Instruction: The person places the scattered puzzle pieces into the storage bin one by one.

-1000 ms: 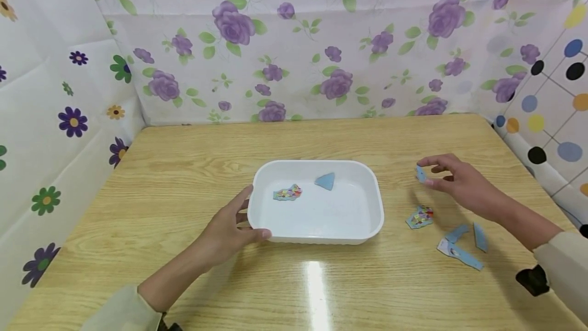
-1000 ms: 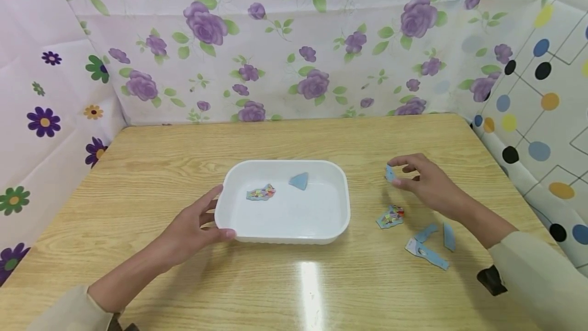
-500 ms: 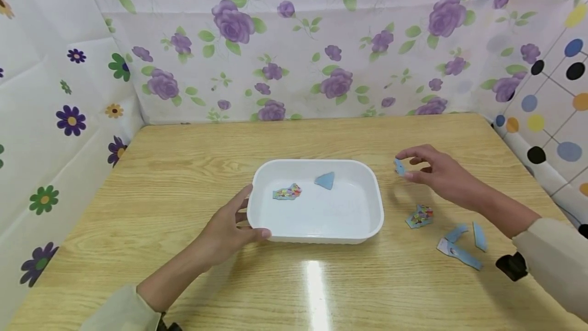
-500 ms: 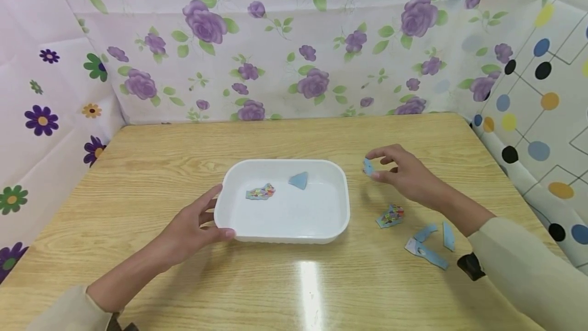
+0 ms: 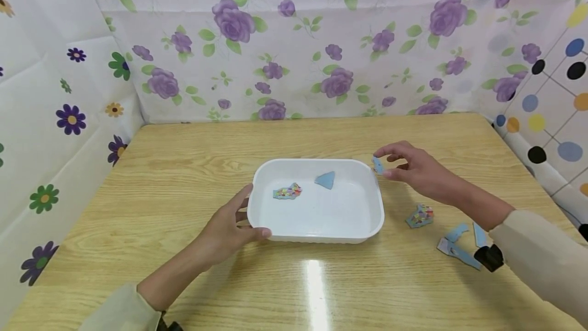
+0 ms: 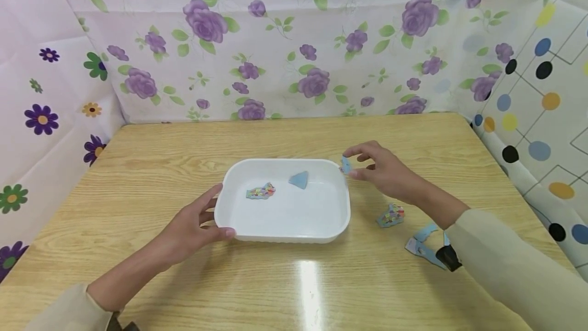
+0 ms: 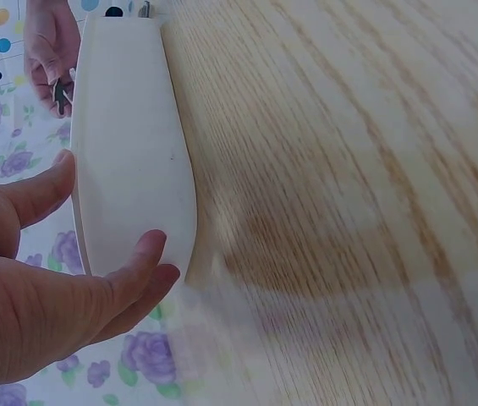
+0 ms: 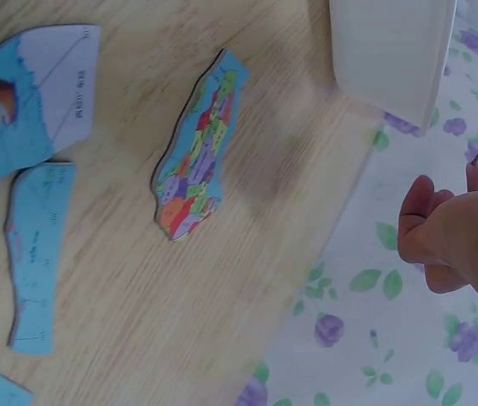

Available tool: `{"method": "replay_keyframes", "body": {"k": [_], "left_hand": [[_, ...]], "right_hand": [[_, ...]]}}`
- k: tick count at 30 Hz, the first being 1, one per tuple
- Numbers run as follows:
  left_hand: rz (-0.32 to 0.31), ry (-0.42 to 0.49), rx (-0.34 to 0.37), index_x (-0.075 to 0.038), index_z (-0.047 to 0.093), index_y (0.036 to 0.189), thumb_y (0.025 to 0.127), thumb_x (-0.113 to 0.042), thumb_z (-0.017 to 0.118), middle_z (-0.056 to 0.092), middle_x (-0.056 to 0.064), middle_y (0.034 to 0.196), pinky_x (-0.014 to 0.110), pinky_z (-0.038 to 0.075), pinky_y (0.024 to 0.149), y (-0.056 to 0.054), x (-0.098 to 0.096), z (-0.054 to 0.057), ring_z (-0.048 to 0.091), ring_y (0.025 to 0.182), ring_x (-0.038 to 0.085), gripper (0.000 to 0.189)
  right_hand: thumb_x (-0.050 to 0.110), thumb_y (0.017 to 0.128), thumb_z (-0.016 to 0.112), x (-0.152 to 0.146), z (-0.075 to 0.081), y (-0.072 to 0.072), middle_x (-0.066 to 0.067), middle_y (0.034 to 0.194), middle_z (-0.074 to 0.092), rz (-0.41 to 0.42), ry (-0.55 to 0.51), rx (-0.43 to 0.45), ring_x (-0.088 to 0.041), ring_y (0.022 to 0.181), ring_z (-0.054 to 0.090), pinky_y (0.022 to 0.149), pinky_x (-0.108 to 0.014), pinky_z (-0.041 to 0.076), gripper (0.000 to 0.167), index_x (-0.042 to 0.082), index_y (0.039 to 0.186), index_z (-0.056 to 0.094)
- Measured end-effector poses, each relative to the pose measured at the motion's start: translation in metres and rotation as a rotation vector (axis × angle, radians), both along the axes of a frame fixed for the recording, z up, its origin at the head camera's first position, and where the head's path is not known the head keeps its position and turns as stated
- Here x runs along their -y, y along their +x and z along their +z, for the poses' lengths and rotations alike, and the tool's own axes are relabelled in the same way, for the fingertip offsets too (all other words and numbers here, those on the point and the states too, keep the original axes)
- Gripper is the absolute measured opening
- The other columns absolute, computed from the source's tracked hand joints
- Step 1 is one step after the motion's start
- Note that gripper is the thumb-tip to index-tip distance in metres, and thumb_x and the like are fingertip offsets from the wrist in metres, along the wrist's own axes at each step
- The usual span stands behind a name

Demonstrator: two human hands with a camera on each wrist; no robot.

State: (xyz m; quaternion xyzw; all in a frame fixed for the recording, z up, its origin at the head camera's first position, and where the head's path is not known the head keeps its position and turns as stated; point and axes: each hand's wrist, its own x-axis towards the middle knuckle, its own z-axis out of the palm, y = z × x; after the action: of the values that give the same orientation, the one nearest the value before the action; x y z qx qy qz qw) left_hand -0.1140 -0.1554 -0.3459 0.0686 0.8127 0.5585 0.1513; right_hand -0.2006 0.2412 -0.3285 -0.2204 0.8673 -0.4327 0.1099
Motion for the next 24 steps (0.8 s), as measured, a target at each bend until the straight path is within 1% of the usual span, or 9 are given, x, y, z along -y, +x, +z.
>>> {"method": "replay_keyframes", "body": {"k": [5, 10, 16, 19, 24], "left_hand": [[-0.001, 0.006, -0.002, -0.01, 0.012, 0.155, 0.078, -0.016, 0.081, 0.042, 0.02, 0.141, 0.032, 0.055, 0.091, 0.0, 0.0, 0.0, 0.052, 0.122, 0.036, 0.104], [0.003, -0.006, -0.003, -0.01, 0.012, 0.155, 0.078, -0.015, 0.081, 0.043, 0.019, 0.141, 0.032, 0.055, 0.09, -0.001, 0.0, -0.001, 0.053, 0.121, 0.035, 0.103], [0.011, 0.001, 0.007, -0.01, 0.011, 0.155, 0.078, -0.014, 0.081, 0.042, 0.019, 0.141, 0.032, 0.055, 0.089, -0.001, 0.0, -0.001, 0.053, 0.12, 0.035, 0.104], [0.014, 0.008, 0.012, -0.01, 0.011, 0.155, 0.078, -0.013, 0.081, 0.043, 0.02, 0.14, 0.032, 0.055, 0.089, -0.001, 0.0, -0.001, 0.053, 0.12, 0.035, 0.104], [0.021, 0.014, 0.02, -0.01, 0.011, 0.155, 0.078, -0.013, 0.081, 0.042, 0.02, 0.14, 0.032, 0.055, 0.089, -0.001, 0.0, -0.002, 0.053, 0.12, 0.035, 0.104]], "right_hand": [[0.019, 0.098, 0.057, 0.01, 0.003, -0.002, -0.011, 0.14, 0.037, 0.024, -0.019, 0.014, -0.038, 0.128, 0.035, 0.103, -0.057, 0.038, 0.036, 0.011, 0.133, 0.05], [0.018, 0.098, 0.057, 0.021, 0.004, -0.002, -0.011, 0.14, 0.036, 0.042, -0.025, 0.031, -0.037, 0.128, 0.035, 0.103, -0.055, 0.039, 0.035, 0.011, 0.131, 0.051], [0.014, 0.097, 0.059, 0.033, 0.002, -0.003, -0.01, 0.138, 0.036, 0.061, -0.037, 0.052, -0.035, 0.127, 0.035, 0.1, -0.05, 0.044, 0.034, 0.012, 0.131, 0.052], [0.013, 0.096, 0.06, 0.037, 0.002, -0.004, -0.01, 0.136, 0.037, 0.066, -0.04, 0.051, -0.035, 0.127, 0.035, 0.098, -0.047, 0.045, 0.035, 0.012, 0.131, 0.052], [0.01, 0.095, 0.061, 0.044, 0.0, -0.004, -0.011, 0.133, 0.037, 0.062, -0.047, 0.077, -0.037, 0.126, 0.034, 0.094, -0.045, 0.047, 0.036, 0.011, 0.13, 0.053]]}}
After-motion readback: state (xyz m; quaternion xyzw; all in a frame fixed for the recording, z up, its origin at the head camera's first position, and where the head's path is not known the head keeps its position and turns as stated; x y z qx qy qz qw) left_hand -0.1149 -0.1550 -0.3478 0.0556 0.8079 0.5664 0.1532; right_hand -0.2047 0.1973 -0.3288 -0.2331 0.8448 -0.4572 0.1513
